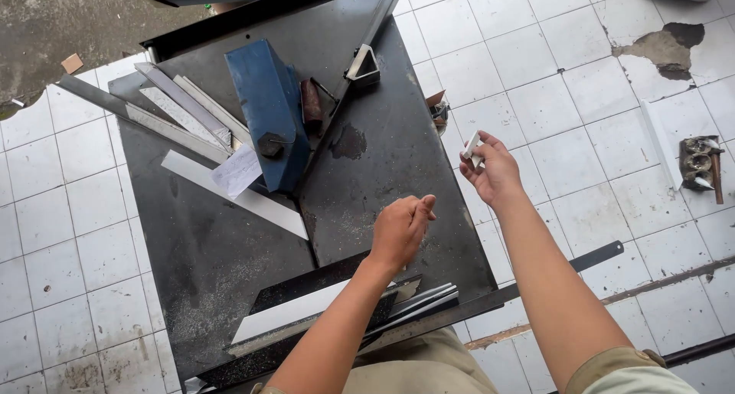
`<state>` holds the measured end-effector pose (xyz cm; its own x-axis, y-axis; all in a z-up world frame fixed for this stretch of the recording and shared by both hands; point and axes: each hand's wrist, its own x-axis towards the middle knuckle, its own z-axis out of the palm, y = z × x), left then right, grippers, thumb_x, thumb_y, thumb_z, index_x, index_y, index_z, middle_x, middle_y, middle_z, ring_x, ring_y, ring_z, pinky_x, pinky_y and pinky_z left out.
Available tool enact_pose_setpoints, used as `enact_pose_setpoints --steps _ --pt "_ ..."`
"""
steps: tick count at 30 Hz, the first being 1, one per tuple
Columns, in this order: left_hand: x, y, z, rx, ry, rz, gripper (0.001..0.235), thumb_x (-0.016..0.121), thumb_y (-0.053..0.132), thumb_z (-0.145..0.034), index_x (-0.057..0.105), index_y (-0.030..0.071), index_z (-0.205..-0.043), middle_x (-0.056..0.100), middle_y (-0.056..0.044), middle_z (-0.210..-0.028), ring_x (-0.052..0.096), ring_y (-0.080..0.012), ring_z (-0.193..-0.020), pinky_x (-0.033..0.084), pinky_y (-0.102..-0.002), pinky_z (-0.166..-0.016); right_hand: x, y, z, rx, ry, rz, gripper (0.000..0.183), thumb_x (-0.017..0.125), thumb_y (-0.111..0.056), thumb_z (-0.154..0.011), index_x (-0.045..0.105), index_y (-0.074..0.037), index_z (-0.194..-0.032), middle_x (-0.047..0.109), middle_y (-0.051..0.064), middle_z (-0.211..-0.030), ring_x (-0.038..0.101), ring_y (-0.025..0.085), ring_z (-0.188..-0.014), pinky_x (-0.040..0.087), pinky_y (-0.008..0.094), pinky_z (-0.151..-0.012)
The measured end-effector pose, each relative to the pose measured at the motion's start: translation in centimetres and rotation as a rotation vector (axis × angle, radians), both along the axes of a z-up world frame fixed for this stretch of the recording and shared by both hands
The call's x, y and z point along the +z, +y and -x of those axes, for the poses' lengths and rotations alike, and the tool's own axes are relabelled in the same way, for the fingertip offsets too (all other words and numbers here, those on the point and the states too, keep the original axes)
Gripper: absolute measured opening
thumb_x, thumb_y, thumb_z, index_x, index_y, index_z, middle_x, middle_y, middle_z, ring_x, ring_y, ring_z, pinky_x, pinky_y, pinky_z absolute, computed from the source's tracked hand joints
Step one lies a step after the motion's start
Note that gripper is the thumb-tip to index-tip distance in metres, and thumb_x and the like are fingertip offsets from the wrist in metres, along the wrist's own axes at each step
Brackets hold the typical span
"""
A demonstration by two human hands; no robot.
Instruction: Measuring, marking, and cutting frame profiles using a miter cutter
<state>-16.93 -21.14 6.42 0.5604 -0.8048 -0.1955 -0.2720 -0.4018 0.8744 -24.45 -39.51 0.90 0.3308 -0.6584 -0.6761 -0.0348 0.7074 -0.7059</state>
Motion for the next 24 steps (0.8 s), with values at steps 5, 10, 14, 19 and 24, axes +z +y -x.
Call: enact_pose_setpoints --steps 5,10,14,19,24 --pt "0.5 -5.7 1.1 0.046 0.226 0.046 0.055 0.023 0.043 -0.095 0.055 0.018 -0.057 0.062 -0.001 -0.069 0.06 -0.0188 -0.074 0.048 -0.033 -0.068 -3.2 -6.0 -1.1 0.053 0.1 -0.03 0.036 0.047 -0.012 -0.078 0.048 -0.019 -0.113 0.053 0.006 -0.101 0.058 0.02 -0.084 0.056 0.033 -0.07" --pt "-0.4 -8.3 1.1 0.068 0.288 0.098 0.051 0.021 0.037 -0.095 0.06 0.013 -0.074 0.063 -0.01 -0.081 0.062 -0.0268 -0.084 0.048 -0.038 -0.075 -10.7 -10.0 -5.7 0.098 0.147 -0.095 0.038 0.048 -0.017 -0.075 0.049 -0.018 -0.112 0.053 0.007 -0.098 0.058 0.022 -0.083 0.056 0.039 -0.072" --pt "-0.9 -8.5 0.9 0.119 0.29 0.084 0.053 0.015 0.038 -0.094 0.059 0.011 -0.081 0.06 -0.011 -0.087 0.059 -0.0264 -0.089 0.048 -0.039 -0.08 -16.7 -11.4 -10.3 0.169 0.159 -0.102 0.038 0.051 -0.026 -0.078 0.048 -0.019 -0.115 0.051 0.005 -0.094 0.058 0.023 -0.081 0.056 0.044 -0.073" --pt "-0.1 -8.1 0.4 0.206 0.293 0.052 0.054 0.013 0.038 -0.092 0.06 0.012 -0.083 0.057 -0.009 -0.092 0.058 -0.0239 -0.091 0.047 -0.037 -0.084 -15.4 -11.3 -11.6 0.307 0.16 -0.105 0.058 0.045 -0.038 -0.086 0.03 -0.01 -0.134 0.036 0.014 -0.134 0.042 0.037 -0.117 0.04 0.055 -0.092" --pt "-1.1 -7.5 0.6 0.278 0.205 0.072 0.028 0.05 0.027 -0.089 0.058 0.013 -0.067 0.062 -0.001 -0.076 0.059 -0.0171 -0.074 0.047 -0.03 -0.069 -13.8 -11.0 -10.3 0.088 0.065 -0.057 0.05 0.055 -0.009 -0.083 0.035 -0.003 -0.129 0.051 0.017 -0.12 0.058 0.029 -0.103 0.052 0.038 -0.085"
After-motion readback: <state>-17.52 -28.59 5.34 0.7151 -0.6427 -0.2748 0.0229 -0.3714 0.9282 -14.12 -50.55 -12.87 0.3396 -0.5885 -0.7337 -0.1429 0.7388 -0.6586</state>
